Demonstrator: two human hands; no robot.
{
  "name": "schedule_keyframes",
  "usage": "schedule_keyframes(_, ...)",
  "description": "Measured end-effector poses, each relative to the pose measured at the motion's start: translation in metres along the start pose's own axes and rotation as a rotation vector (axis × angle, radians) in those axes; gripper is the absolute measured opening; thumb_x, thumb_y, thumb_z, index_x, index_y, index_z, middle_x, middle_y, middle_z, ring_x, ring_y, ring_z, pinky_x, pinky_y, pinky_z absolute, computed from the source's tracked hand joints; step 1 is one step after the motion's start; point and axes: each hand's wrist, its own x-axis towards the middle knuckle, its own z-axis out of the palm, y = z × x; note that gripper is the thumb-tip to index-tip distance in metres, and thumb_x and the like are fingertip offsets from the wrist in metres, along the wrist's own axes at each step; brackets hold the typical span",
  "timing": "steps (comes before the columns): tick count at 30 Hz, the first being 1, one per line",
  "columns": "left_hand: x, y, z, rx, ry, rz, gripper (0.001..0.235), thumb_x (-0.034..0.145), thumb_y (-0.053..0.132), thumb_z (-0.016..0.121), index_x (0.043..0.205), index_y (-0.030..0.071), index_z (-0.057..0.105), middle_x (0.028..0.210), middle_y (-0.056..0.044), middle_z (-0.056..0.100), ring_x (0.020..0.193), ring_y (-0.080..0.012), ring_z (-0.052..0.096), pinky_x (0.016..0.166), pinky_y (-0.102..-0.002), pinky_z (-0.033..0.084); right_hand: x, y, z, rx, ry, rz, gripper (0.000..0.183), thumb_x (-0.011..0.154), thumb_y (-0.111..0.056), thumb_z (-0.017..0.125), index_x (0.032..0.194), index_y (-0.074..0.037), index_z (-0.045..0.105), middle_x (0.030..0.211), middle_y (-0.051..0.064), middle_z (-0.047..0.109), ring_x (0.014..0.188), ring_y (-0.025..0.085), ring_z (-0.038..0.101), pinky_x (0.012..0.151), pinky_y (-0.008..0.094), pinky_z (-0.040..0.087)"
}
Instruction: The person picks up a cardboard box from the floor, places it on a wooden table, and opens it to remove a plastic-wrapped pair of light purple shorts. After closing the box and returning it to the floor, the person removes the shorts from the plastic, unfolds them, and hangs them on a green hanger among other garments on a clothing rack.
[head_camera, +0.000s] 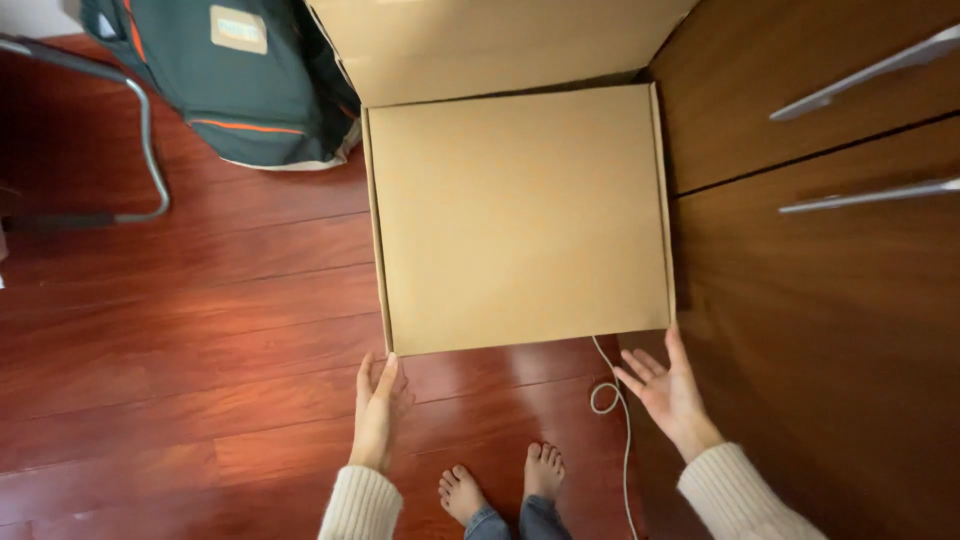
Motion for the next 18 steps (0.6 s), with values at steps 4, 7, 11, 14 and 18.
schedule_keyframes(4,0.033,-0.019,0.001,-0.069,-0.040,-0.031,0.077,0.071,0.035,0.051,0.138,0.017,0.018,0.144,-0.003,0.024,0.119,-0.0311,0.044,0.095,-0.040,0.038,0.005,-0.003,0.017,-0.001,-0.017,0.008,0.089,0.061,-0.052,0.053,0.137,-0.021,0.019,0.133,0.022,0.034,0.123,0.030,0.039,0.100,0.049,0.033)
schedule_keyframes(7,0.038,-0.017,0.012,-0.132,-0.059,-0.018,0.055,0.076,0.026,0.049,0.128,0.014,0.032,0.127,0.001,0.035,0.110,-0.0321,0.052,0.090,-0.039,0.041,0.011,-0.007,0.028,0.038,0.000,0.023,0.067,0.066,-0.042,0.055,0.126,-0.024,0.031,0.131,0.020,0.034,0.119,0.030,0.044,0.098,0.049,0.036)
schedule_keyframes(11,0.059,-0.029,0.013,-0.221,-0.059,-0.040,0.054,0.073,0.029,0.051,0.121,0.013,0.034,0.126,-0.004,0.042,0.110,-0.0308,0.050,0.095,-0.042,0.039,0.012,-0.009,0.039,0.004,-0.011,0.022,0.079,0.061,-0.046,0.055,0.133,-0.030,0.025,0.135,0.015,0.028,0.126,0.031,0.035,0.096,0.055,0.035)
schedule_keyframes(14,0.061,-0.022,0.020,-0.311,-0.090,-0.044,0.049,0.072,0.028,0.052,0.117,0.012,0.042,0.120,-0.007,0.052,0.111,-0.0265,0.049,0.097,-0.042,0.036,0.008,-0.010,0.050,0.027,-0.018,0.020,0.070,0.062,-0.047,0.051,0.127,-0.024,0.035,0.127,0.008,0.042,0.121,0.026,0.041,0.099,0.054,0.033)
schedule_keyframes(18,0.064,-0.021,0.026,-0.500,-0.077,-0.034,0.056,0.066,0.023,0.056,0.119,0.011,0.043,0.117,-0.007,0.053,0.109,-0.0225,0.049,0.099,-0.039,0.035,0.001,-0.011,0.060,0.036,-0.036,-0.009,0.074,0.060,-0.049,0.049,0.128,-0.022,0.037,0.128,0.003,0.046,0.120,0.023,0.043,0.103,0.049,0.031)
